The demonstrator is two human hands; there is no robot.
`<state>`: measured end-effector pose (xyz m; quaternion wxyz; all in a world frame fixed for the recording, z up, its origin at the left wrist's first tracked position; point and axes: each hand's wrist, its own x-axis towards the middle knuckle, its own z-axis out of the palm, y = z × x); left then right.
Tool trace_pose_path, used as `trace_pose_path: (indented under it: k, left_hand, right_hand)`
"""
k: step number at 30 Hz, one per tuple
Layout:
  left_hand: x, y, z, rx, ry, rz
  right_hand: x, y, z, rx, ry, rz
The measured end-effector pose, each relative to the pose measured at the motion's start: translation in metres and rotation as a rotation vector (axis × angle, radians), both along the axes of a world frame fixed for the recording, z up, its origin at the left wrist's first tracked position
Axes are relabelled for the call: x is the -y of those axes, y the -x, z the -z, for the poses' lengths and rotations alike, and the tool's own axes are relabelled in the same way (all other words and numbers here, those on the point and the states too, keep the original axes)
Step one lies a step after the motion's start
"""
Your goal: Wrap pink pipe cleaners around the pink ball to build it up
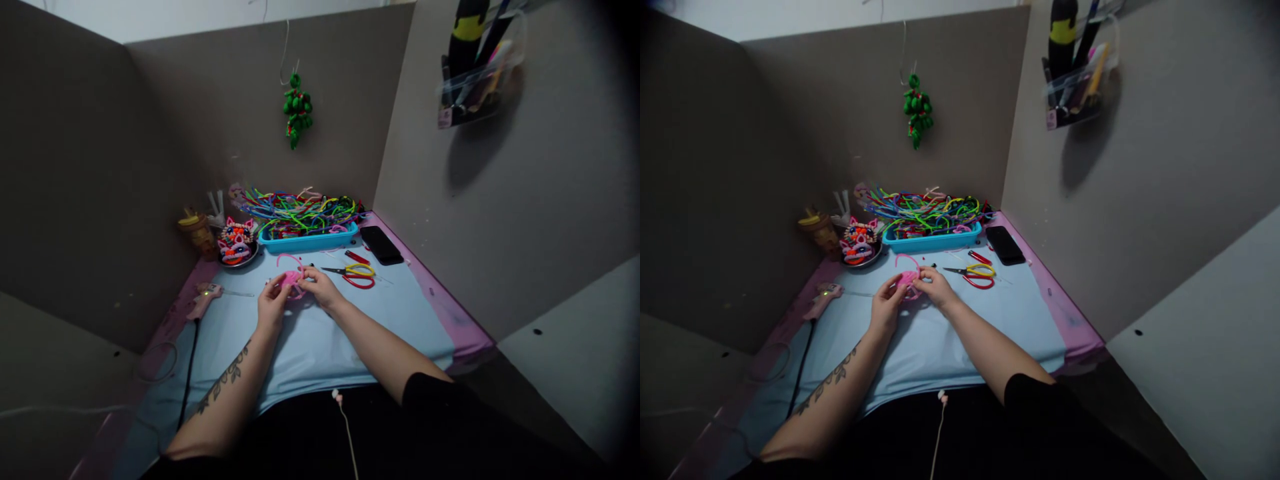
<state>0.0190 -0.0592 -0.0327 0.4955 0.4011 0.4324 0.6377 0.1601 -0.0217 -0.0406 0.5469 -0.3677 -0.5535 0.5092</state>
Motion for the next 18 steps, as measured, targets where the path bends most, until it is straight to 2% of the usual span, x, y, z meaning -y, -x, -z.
trace_pose_path:
  k: [5,9,14,18]
  left_hand:
    - [0.0001,0.0013,0.0011,0.027,-0.016,0.020]
    - [0.0014,-0.0002,0.0000,0.056,-0.032,0.059]
    - [-0.0009,-0.0001,-0.0004,0.242,0.089,0.048]
    - [-0.0032,0.0008,-0.0007,0.280,0.125,0.046]
  right_hand:
    - [0.0000,0.0023,0.0029,0.037,0.010,-0.024]
    - [0.0012,0.0054,0.0060,0.078,-0.006,0.012]
    - [0.0037,0.0041,0.0031,0.179,-0.050,0.049]
    - [0.0047,0.0044,0.0030,0.287,-0.051,0.046]
